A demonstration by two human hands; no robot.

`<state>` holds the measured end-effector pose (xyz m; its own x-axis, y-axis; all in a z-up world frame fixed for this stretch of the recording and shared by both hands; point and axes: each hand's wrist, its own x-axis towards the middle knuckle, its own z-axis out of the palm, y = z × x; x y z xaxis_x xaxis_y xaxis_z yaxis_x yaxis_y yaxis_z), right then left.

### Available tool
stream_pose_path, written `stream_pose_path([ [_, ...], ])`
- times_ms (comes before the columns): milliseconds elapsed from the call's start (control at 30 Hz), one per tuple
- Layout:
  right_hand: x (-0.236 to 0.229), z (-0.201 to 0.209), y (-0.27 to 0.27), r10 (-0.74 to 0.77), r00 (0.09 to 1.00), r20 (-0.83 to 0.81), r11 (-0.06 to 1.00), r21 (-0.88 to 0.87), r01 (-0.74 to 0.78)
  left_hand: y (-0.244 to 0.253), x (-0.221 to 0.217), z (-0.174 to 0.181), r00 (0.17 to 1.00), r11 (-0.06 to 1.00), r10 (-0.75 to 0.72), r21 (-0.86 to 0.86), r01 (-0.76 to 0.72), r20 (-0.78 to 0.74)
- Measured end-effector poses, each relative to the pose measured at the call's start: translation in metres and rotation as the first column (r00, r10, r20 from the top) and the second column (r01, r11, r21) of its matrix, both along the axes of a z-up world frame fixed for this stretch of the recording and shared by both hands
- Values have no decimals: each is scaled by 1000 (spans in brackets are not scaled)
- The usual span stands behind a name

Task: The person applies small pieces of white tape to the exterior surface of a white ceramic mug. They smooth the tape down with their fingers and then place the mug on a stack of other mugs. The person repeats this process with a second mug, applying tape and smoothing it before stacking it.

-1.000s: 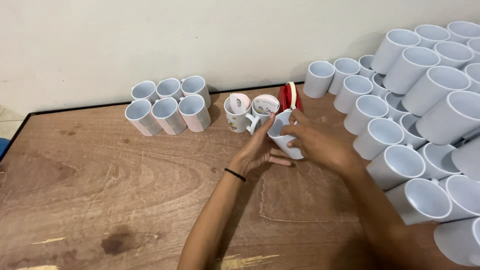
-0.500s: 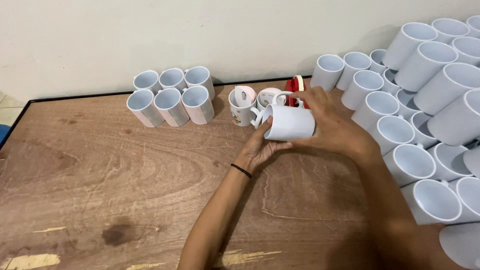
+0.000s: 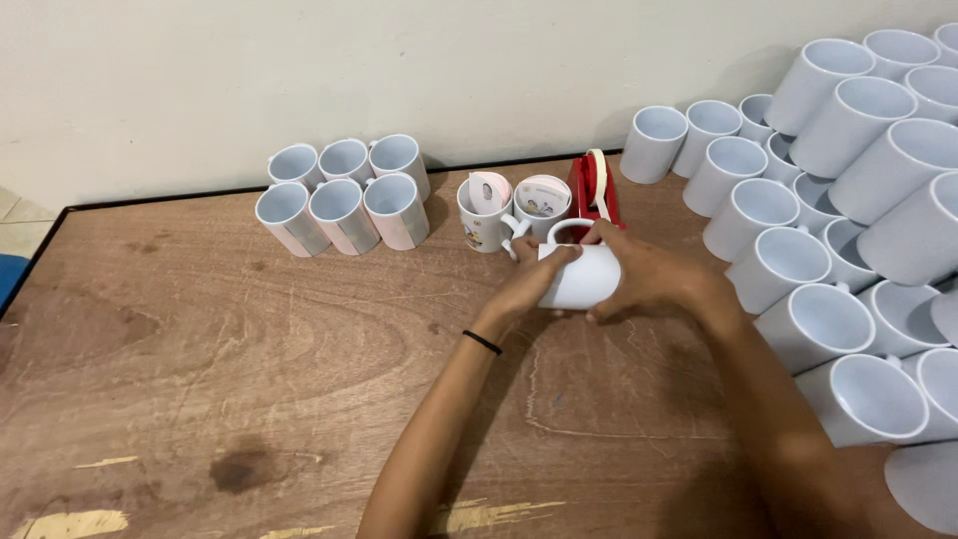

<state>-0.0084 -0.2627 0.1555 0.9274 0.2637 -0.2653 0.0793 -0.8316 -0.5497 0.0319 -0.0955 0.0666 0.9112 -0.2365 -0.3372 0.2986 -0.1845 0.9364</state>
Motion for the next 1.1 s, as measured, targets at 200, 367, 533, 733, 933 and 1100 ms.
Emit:
stream_pose_path([
  [200, 17, -37, -6, 34, 998, -58, 990, -136, -42, -5, 11, -27, 993, 974, -9, 224, -17, 114],
  [367, 22, -54, -9, 60, 992, -115, 983, -167, -78, -21, -22, 10, 963, 967, 23, 237, -89, 267],
  [533, 16, -29, -6, 75, 983, -168, 977, -187, -106, -27, -32, -15, 915, 961, 255, 21, -275, 311],
  [733, -3, 31, 19, -66, 987, 150, 997, -22, 71, -32, -47, -37, 751, 890, 450, -173, -422, 484],
  [933, 104, -55, 78, -187, 688, 702, 931, 351, -105, -39, -46, -49, 665, 894, 445, -247, -375, 600],
  [1100, 130, -65, 112, -164, 741, 651, 985, 147, 89, -41, -38, -65, 619, 884, 460, -259, -390, 637],
])
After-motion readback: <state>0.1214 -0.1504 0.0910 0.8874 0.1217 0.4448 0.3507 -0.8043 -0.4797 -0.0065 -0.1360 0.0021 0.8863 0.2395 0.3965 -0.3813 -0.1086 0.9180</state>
